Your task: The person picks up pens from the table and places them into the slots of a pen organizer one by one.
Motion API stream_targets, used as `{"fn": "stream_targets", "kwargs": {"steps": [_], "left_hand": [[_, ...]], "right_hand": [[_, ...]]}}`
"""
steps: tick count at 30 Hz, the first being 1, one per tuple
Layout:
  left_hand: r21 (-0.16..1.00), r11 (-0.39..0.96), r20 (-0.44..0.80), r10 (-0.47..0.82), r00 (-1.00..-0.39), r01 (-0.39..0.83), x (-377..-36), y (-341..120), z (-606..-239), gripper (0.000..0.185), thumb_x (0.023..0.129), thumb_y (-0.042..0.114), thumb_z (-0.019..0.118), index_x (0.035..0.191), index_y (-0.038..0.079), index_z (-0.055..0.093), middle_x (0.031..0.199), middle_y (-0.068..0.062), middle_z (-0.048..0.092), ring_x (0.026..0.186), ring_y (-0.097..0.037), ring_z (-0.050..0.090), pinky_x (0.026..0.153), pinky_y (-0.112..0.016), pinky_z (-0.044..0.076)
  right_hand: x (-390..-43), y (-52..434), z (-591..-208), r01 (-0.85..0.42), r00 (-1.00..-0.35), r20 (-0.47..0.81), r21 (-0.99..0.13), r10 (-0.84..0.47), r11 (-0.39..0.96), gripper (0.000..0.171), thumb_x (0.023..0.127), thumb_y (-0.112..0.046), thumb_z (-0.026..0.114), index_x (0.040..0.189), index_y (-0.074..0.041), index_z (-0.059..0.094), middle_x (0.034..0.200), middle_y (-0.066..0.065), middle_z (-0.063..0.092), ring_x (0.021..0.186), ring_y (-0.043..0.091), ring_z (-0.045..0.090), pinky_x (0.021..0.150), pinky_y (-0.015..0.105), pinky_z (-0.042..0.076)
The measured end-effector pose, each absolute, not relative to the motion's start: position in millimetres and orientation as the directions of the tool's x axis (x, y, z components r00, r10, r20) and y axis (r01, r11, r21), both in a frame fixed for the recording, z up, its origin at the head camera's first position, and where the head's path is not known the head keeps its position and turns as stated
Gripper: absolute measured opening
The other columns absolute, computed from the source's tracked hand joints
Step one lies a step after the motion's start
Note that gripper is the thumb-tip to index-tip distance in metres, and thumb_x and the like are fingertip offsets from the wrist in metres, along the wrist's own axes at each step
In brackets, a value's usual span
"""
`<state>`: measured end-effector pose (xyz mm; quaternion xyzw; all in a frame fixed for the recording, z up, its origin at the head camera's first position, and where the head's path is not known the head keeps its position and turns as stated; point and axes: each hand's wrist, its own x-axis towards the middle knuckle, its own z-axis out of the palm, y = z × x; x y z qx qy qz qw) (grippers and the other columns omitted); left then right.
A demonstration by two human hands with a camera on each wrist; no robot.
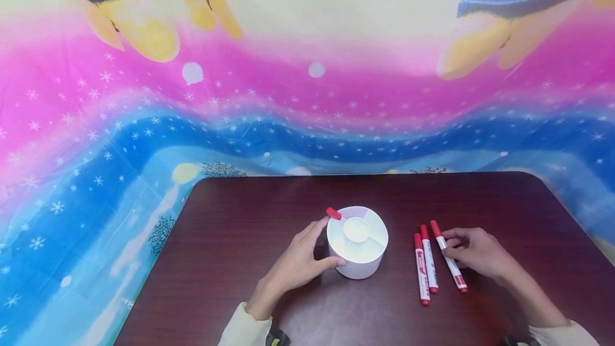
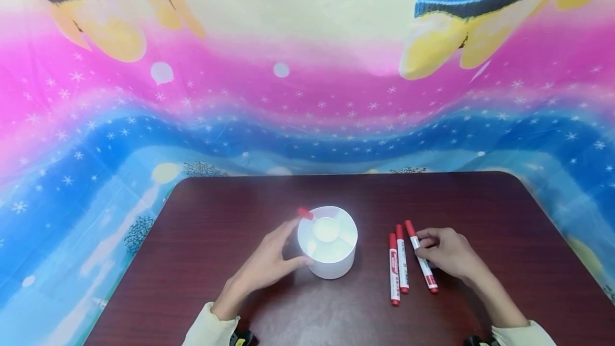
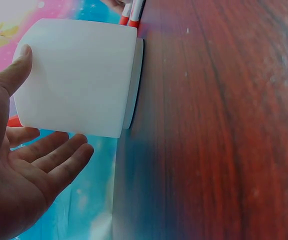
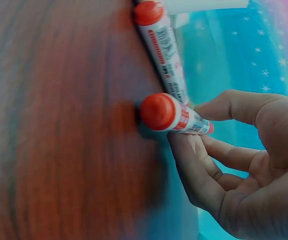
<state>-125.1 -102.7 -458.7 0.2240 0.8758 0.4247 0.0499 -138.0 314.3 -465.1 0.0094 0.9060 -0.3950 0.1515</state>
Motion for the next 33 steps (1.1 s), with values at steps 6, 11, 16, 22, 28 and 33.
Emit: {"fn": "stream_targets", "kwargs": {"steps": [6, 11, 16, 22, 28, 33], "left_hand": [[0.762, 0.546, 0.103, 0.43, -0.897, 0.349, -124.8, -103.2, -458.8, 0.1, 0.088, 0.05, 0.088, 0.169, 0.026, 0.035, 0.167, 0.002, 0.048, 0.152, -0.019, 0.049, 0.122, -0.047, 0.048], [0.762, 0.55, 0.098, 0.425, -0.9, 0.343, -123.9, -103.7, -458.8, 0.1, 0.087, 0.051, 0.088, 0.169, 0.027, 0.035, 0.166, 0.001, 0.049, 0.15, -0.019, 0.051, 0.121, -0.047, 0.05], [0.759, 0.553, 0.097, 0.427, -0.899, 0.344, -123.7, -103.3, -459.6, 0.1, 0.088, 0.052, 0.087, 0.169, 0.026, 0.035, 0.166, 0.001, 0.049, 0.15, -0.019, 0.052, 0.12, -0.047, 0.05], [0.757, 0.554, 0.097, 0.427, -0.899, 0.345, -124.6, -102.3, -460.9, 0.1, 0.088, 0.053, 0.087, 0.168, 0.028, 0.035, 0.166, 0.002, 0.048, 0.152, -0.018, 0.05, 0.122, -0.049, 0.048], [0.754, 0.557, 0.1, 0.427, -0.899, 0.348, -124.5, -102.6, -459.9, 0.1, 0.088, 0.053, 0.087, 0.169, 0.027, 0.035, 0.166, 0.001, 0.049, 0.151, -0.019, 0.05, 0.122, -0.049, 0.048], [0.751, 0.555, 0.109, 0.428, -0.897, 0.356, -124.2, -103.2, -458.1, 0.1, 0.088, 0.053, 0.087, 0.169, 0.025, 0.035, 0.165, 0.0, 0.05, 0.151, -0.021, 0.051, 0.122, -0.05, 0.048]], "right_hand": [[-136.6, 315.1, -455.4, 0.131, -0.963, -0.252, -0.744, -0.094, 0.655, 0.055, 0.099, -0.011, 0.073, 0.145, 0.013, 0.055, 0.117, 0.022, 0.072, 0.096, 0.023, 0.072, 0.075, 0.034, 0.067], [-137.0, 311.1, -449.3, 0.111, -0.966, -0.23, -0.783, -0.119, 0.612, 0.057, 0.1, -0.009, 0.072, 0.147, 0.016, 0.049, 0.124, 0.032, 0.068, 0.102, 0.027, 0.075, 0.078, 0.038, 0.068], [-136.7, 305.1, -446.4, 0.108, -0.968, -0.218, -0.804, -0.122, 0.585, 0.059, 0.101, -0.008, 0.072, 0.148, 0.016, 0.047, 0.126, 0.032, 0.069, 0.1, 0.023, 0.075, 0.078, 0.039, 0.068], [-135.6, 295.7, -440.6, 0.091, -0.974, -0.189, -0.836, -0.127, 0.542, 0.059, 0.1, -0.007, 0.073, 0.149, 0.015, 0.047, 0.126, 0.032, 0.069, 0.096, 0.018, 0.076, 0.079, 0.039, 0.068], [-136.5, 283.5, -431.7, 0.074, -0.975, -0.169, -0.861, -0.146, 0.503, 0.061, 0.1, -0.007, 0.074, 0.15, 0.015, 0.046, 0.129, 0.033, 0.067, 0.097, 0.019, 0.078, 0.081, 0.04, 0.068], [-137.5, 270.9, -424.9, 0.042, -0.975, -0.136, -0.887, -0.173, 0.46, 0.061, 0.1, -0.006, 0.075, 0.15, 0.014, 0.047, 0.13, 0.034, 0.067, 0.098, 0.017, 0.078, 0.08, 0.039, 0.068]]}}
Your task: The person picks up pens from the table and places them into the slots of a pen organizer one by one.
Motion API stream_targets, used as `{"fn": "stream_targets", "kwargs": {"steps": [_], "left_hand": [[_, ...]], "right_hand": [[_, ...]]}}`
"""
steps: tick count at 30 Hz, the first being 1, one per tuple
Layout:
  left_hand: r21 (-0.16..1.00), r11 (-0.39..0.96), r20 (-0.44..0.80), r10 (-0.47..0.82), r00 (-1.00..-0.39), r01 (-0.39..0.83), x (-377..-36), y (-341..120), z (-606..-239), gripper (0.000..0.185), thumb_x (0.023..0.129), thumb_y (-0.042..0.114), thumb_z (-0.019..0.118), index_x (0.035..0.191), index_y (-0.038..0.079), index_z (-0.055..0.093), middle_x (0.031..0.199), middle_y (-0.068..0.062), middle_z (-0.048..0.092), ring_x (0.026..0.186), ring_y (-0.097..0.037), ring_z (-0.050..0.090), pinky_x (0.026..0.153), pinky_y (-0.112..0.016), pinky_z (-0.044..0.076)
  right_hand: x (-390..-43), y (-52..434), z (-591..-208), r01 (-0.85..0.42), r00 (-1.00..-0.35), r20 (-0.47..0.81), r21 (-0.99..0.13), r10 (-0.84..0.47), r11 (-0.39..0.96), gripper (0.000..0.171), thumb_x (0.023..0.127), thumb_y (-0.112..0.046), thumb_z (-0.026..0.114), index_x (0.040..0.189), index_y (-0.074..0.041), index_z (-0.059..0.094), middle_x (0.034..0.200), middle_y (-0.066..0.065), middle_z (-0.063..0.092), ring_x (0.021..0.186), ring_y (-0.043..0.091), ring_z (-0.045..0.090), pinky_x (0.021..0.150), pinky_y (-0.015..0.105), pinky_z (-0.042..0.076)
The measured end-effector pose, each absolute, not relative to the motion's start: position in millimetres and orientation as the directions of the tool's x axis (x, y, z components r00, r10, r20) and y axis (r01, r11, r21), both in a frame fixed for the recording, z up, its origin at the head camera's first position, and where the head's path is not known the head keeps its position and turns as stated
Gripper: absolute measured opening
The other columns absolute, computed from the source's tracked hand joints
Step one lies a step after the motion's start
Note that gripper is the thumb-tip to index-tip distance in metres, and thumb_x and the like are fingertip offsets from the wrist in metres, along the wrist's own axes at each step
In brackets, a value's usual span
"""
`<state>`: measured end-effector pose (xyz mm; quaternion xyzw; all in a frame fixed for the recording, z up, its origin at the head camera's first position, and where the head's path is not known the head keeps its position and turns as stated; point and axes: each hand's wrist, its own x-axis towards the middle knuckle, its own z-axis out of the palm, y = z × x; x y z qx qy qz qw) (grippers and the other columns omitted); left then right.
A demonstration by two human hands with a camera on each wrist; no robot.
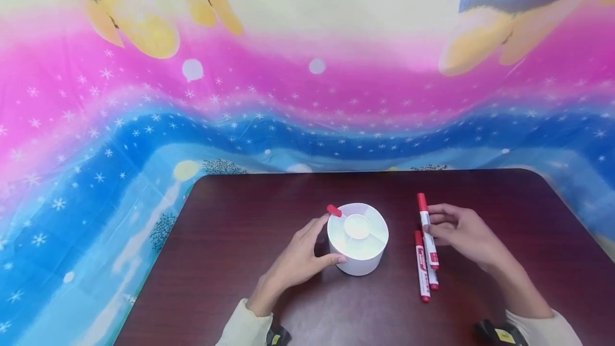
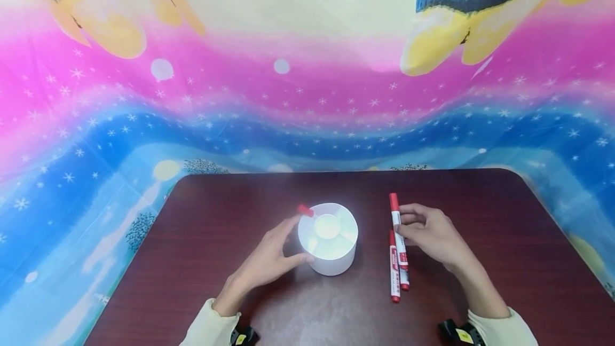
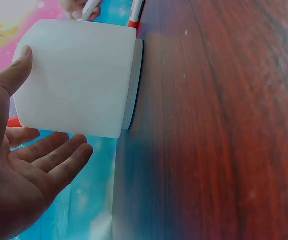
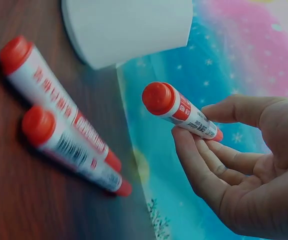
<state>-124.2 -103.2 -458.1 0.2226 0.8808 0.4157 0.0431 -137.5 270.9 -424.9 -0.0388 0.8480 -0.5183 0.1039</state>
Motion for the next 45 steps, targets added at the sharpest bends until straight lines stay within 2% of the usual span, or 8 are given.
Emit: {"fn": "stream_targets", "kwargs": {"steps": [8, 13, 22, 29, 35, 45], "left_hand": [[0.744, 0.56, 0.113, 0.432, -0.895, 0.364, -125.7, -102.6, -457.6, 0.1, 0.088, 0.051, 0.087, 0.169, 0.026, 0.035, 0.166, 0.0, 0.049, 0.152, -0.02, 0.05, 0.123, -0.049, 0.047], [0.748, 0.558, 0.11, 0.43, -0.896, 0.36, -125.8, -103.0, -457.6, 0.1, 0.088, 0.052, 0.087, 0.169, 0.027, 0.035, 0.166, 0.001, 0.049, 0.151, -0.02, 0.05, 0.122, -0.049, 0.048], [0.751, 0.564, 0.093, 0.426, -0.9, 0.344, -125.4, -103.3, -457.7, 0.1, 0.088, 0.054, 0.087, 0.169, 0.026, 0.034, 0.164, 0.001, 0.05, 0.148, -0.019, 0.053, 0.12, -0.048, 0.051], [0.752, 0.565, 0.089, 0.425, -0.901, 0.341, -125.2, -103.0, -457.7, 0.1, 0.088, 0.053, 0.087, 0.169, 0.027, 0.034, 0.164, 0.002, 0.05, 0.148, -0.019, 0.053, 0.12, -0.047, 0.051], [0.75, 0.565, 0.092, 0.425, -0.901, 0.343, -125.0, -103.3, -458.7, 0.1, 0.088, 0.054, 0.087, 0.169, 0.027, 0.034, 0.163, 0.002, 0.051, 0.146, -0.018, 0.054, 0.119, -0.046, 0.052], [0.755, 0.561, 0.091, 0.424, -0.901, 0.34, -125.2, -103.5, -458.5, 0.1, 0.088, 0.053, 0.087, 0.169, 0.027, 0.035, 0.165, 0.002, 0.049, 0.147, -0.017, 0.054, 0.119, -0.045, 0.052]], "right_hand": [[-140.6, 253.3, -414.0, -0.025, -0.977, -0.066, -0.909, -0.203, 0.417, 0.058, 0.1, -0.006, 0.074, 0.147, 0.015, 0.049, 0.126, 0.032, 0.068, 0.092, 0.002, 0.074, 0.078, 0.035, 0.068], [-142.2, 245.2, -406.3, -0.046, -0.977, -0.046, -0.907, -0.206, 0.419, 0.057, 0.1, -0.009, 0.075, 0.147, 0.012, 0.051, 0.126, 0.03, 0.068, 0.094, 0.002, 0.074, 0.08, 0.034, 0.068], [-143.1, 230.5, -392.4, -0.034, -0.978, -0.062, -0.896, -0.198, 0.444, 0.061, 0.101, -0.019, 0.077, 0.151, 0.004, 0.052, 0.132, 0.027, 0.067, 0.101, 0.009, 0.076, 0.083, 0.032, 0.068], [-143.7, 223.4, -386.8, -0.035, -0.975, -0.053, -0.921, -0.214, 0.389, 0.063, 0.101, -0.017, 0.076, 0.153, 0.006, 0.048, 0.134, 0.029, 0.065, 0.1, 0.006, 0.075, 0.084, 0.034, 0.068], [-144.6, 218.7, -383.5, -0.036, -0.976, -0.049, -0.923, -0.211, 0.382, 0.065, 0.101, -0.02, 0.078, 0.155, 0.001, 0.048, 0.135, 0.026, 0.065, 0.102, 0.005, 0.075, 0.086, 0.035, 0.068], [-147.1, 208.9, -380.4, -0.071, -0.984, 0.021, -0.957, -0.179, 0.281, 0.061, 0.101, -0.014, 0.076, 0.153, 0.003, 0.048, 0.131, 0.024, 0.063, 0.102, 0.002, 0.075, 0.086, 0.029, 0.067]]}}
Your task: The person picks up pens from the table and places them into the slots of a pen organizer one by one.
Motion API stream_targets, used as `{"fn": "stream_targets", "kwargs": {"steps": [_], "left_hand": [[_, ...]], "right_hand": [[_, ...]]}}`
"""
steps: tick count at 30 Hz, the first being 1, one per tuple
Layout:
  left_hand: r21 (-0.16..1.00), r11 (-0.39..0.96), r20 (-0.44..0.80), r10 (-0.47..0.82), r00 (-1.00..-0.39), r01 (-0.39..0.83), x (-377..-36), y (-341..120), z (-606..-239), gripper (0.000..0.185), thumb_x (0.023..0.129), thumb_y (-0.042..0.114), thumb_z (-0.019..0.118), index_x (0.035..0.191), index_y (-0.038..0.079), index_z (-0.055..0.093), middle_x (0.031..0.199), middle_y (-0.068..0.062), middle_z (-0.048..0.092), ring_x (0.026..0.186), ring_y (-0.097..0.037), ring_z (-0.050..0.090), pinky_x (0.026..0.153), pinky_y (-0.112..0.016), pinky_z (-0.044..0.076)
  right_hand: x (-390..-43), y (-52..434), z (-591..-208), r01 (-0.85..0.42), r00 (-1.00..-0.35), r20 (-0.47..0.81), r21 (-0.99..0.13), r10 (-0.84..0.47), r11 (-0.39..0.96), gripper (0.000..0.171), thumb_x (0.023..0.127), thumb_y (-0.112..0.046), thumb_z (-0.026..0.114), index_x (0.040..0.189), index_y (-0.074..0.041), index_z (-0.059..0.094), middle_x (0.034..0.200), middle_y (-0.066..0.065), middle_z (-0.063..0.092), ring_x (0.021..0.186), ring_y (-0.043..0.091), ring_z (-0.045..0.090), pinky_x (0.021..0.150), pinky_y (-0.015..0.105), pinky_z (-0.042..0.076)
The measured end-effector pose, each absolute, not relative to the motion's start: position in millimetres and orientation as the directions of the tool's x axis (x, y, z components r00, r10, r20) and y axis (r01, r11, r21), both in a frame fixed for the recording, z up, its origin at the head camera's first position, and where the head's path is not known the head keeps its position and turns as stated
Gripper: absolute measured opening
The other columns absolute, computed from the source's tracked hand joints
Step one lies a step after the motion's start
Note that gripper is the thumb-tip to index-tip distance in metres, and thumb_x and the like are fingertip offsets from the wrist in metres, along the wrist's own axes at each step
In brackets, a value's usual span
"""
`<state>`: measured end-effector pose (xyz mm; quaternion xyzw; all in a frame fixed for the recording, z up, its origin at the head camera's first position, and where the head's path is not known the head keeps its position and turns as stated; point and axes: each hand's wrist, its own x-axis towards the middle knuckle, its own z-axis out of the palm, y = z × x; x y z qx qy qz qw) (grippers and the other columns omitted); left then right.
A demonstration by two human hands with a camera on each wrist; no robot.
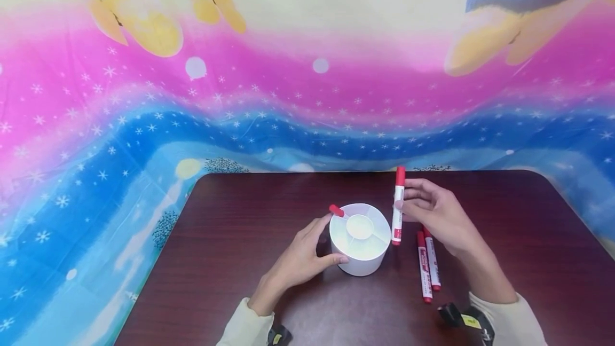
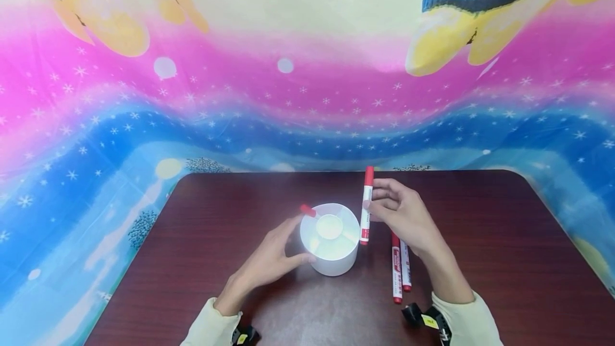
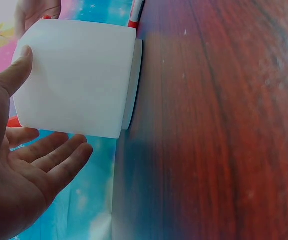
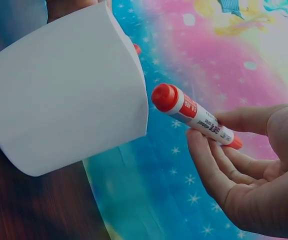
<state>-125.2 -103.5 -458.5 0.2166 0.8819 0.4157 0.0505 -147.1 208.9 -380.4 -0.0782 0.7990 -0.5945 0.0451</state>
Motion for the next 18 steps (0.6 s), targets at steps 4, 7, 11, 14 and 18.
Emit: {"fn": "stream_targets", "kwargs": {"steps": [4, 7, 11, 14, 18], "left_hand": [[0.754, 0.566, 0.084, 0.422, -0.903, 0.335, -125.1, -103.4, -458.2, 0.101, 0.088, 0.054, 0.086, 0.169, 0.025, 0.034, 0.166, 0.002, 0.049, 0.147, -0.018, 0.054, 0.119, -0.046, 0.051], [0.751, 0.571, 0.079, 0.42, -0.904, 0.331, -124.7, -103.2, -458.0, 0.102, 0.088, 0.056, 0.086, 0.169, 0.025, 0.033, 0.165, 0.001, 0.049, 0.147, -0.018, 0.053, 0.12, -0.047, 0.051], [0.75, 0.574, 0.075, 0.417, -0.906, 0.327, -124.4, -103.1, -458.1, 0.102, 0.088, 0.056, 0.086, 0.17, 0.025, 0.033, 0.166, 0.001, 0.049, 0.149, -0.019, 0.052, 0.121, -0.048, 0.05], [0.751, 0.576, 0.071, 0.416, -0.906, 0.324, -124.2, -102.9, -458.0, 0.103, 0.088, 0.057, 0.086, 0.17, 0.025, 0.033, 0.166, 0.002, 0.048, 0.15, -0.019, 0.051, 0.121, -0.048, 0.05], [0.751, 0.579, 0.065, 0.415, -0.908, 0.318, -124.1, -102.9, -457.5, 0.103, 0.087, 0.057, 0.086, 0.17, 0.024, 0.033, 0.167, 0.001, 0.047, 0.149, -0.019, 0.052, 0.12, -0.048, 0.051]], "right_hand": [[-147.0, 206.3, -379.9, -0.08, -0.987, 0.043, -0.967, -0.154, 0.243, 0.06, 0.101, -0.013, 0.076, 0.152, 0.003, 0.048, 0.123, 0.011, 0.068, 0.101, 0.003, 0.076, 0.086, 0.03, 0.067], [-146.5, 204.9, -380.1, -0.084, -0.989, 0.053, -0.971, -0.14, 0.224, 0.059, 0.102, -0.012, 0.075, 0.151, 0.004, 0.049, 0.116, 0.0, 0.07, 0.1, 0.004, 0.077, 0.086, 0.029, 0.066], [-146.3, 203.1, -381.6, -0.084, -0.99, 0.059, -0.975, -0.126, 0.204, 0.057, 0.102, -0.012, 0.074, 0.15, 0.004, 0.048, 0.112, -0.006, 0.069, 0.098, 0.004, 0.077, 0.085, 0.026, 0.066], [-147.0, 201.4, -383.5, -0.081, -0.991, 0.058, -0.978, -0.123, 0.193, 0.056, 0.102, -0.011, 0.074, 0.149, 0.005, 0.047, 0.111, -0.006, 0.069, 0.098, 0.005, 0.076, 0.085, 0.026, 0.066], [-149.3, 199.2, -387.5, -0.083, -0.99, 0.059, -0.979, -0.129, 0.186, 0.053, 0.103, -0.009, 0.072, 0.146, 0.006, 0.047, 0.11, -0.005, 0.069, 0.098, 0.005, 0.076, 0.085, 0.027, 0.066]]}}
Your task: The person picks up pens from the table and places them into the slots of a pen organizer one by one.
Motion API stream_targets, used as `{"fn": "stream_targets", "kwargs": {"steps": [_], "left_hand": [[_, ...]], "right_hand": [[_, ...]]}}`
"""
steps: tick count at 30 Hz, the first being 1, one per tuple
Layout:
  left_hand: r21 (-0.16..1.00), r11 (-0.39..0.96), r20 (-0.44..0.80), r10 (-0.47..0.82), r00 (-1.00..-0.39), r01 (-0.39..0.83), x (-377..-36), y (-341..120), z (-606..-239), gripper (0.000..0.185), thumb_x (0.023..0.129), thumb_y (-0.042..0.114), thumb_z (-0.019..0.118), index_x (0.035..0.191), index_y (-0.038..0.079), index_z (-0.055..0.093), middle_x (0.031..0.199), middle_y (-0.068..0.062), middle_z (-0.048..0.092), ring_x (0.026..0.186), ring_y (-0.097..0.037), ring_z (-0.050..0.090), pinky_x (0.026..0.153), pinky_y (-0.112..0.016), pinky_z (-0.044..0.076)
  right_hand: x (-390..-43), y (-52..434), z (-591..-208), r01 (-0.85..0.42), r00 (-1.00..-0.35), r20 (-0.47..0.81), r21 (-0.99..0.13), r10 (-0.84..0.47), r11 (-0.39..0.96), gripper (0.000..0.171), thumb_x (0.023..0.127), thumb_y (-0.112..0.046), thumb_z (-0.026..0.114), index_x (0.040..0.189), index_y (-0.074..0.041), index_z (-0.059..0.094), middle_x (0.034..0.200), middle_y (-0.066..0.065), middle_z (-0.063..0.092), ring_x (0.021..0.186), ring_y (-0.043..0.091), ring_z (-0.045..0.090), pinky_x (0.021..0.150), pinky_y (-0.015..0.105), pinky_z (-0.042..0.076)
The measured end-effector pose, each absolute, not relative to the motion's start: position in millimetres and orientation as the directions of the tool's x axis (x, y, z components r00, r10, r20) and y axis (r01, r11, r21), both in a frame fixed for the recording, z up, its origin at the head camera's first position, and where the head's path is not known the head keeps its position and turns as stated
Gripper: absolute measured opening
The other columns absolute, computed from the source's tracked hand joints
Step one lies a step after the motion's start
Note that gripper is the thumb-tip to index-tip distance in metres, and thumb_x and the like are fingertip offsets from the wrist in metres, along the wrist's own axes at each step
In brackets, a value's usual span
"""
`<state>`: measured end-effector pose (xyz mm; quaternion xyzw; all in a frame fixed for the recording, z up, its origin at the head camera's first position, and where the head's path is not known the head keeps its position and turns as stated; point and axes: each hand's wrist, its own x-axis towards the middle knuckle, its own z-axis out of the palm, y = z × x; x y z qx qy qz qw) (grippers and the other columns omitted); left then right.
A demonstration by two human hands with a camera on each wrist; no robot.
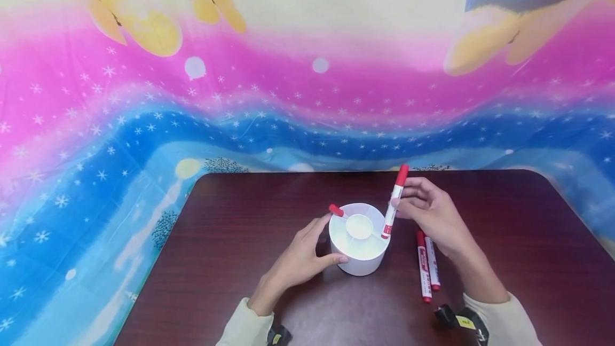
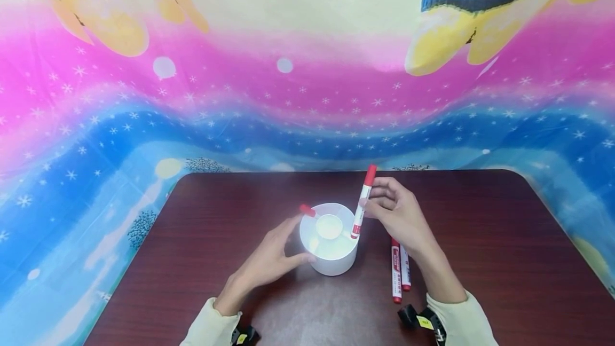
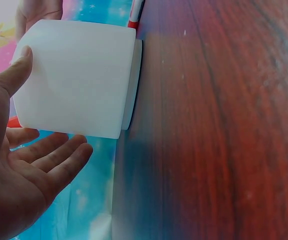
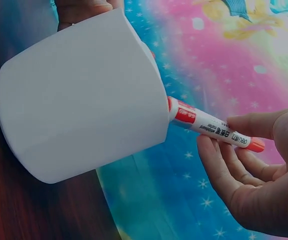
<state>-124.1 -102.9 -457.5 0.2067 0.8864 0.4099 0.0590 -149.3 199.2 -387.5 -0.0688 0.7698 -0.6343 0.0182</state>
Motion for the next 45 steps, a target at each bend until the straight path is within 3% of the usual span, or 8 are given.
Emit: {"fn": "stream_targets", "kwargs": {"steps": [18, 30, 37, 45], "left_hand": [[0.753, 0.569, 0.081, 0.42, -0.904, 0.332, -125.5, -102.9, -458.7, 0.102, 0.088, 0.055, 0.086, 0.17, 0.024, 0.033, 0.167, -0.001, 0.047, 0.152, -0.021, 0.05, 0.121, -0.049, 0.049], [0.756, 0.571, 0.072, 0.413, -0.908, 0.32, -123.8, -103.0, -458.4, 0.102, 0.088, 0.055, 0.086, 0.17, 0.024, 0.033, 0.167, 0.0, 0.048, 0.151, -0.021, 0.051, 0.12, -0.049, 0.05], [0.755, 0.573, 0.069, 0.412, -0.909, 0.318, -123.5, -103.1, -459.1, 0.102, 0.088, 0.057, 0.085, 0.17, 0.025, 0.033, 0.164, 0.0, 0.05, 0.148, -0.019, 0.053, 0.119, -0.048, 0.052], [0.752, 0.58, 0.063, 0.411, -0.909, 0.314, -123.4, -102.2, -458.2, 0.102, 0.087, 0.058, 0.085, 0.169, 0.026, 0.033, 0.162, 0.0, 0.052, 0.145, -0.019, 0.055, 0.117, -0.047, 0.053]], "right_hand": [[-157.2, 199.6, -400.6, -0.061, -0.99, 0.024, -0.961, -0.137, 0.271, 0.047, 0.106, -0.017, 0.07, 0.145, 0.005, 0.056, 0.123, 0.025, 0.068, 0.094, 0.003, 0.075, 0.083, 0.029, 0.067], [-158.4, 193.6, -408.7, -0.064, -0.993, 0.025, -0.937, -0.116, 0.344, 0.045, 0.105, -0.024, 0.072, 0.142, 0.001, 0.061, 0.123, 0.023, 0.07, 0.094, 0.003, 0.074, 0.082, 0.025, 0.066], [-157.0, 189.2, -409.7, -0.102, -0.989, 0.052, -0.922, -0.142, 0.375, 0.041, 0.104, -0.023, 0.073, 0.137, 0.0, 0.066, 0.12, 0.022, 0.073, 0.095, 0.012, 0.075, 0.082, 0.027, 0.065], [-153.2, 197.0, -404.5, -0.13, -0.987, 0.078, -0.895, -0.138, 0.427, 0.041, 0.105, -0.027, 0.073, 0.139, -0.005, 0.066, 0.124, 0.021, 0.074, 0.093, 0.005, 0.074, 0.086, 0.031, 0.066]]}}
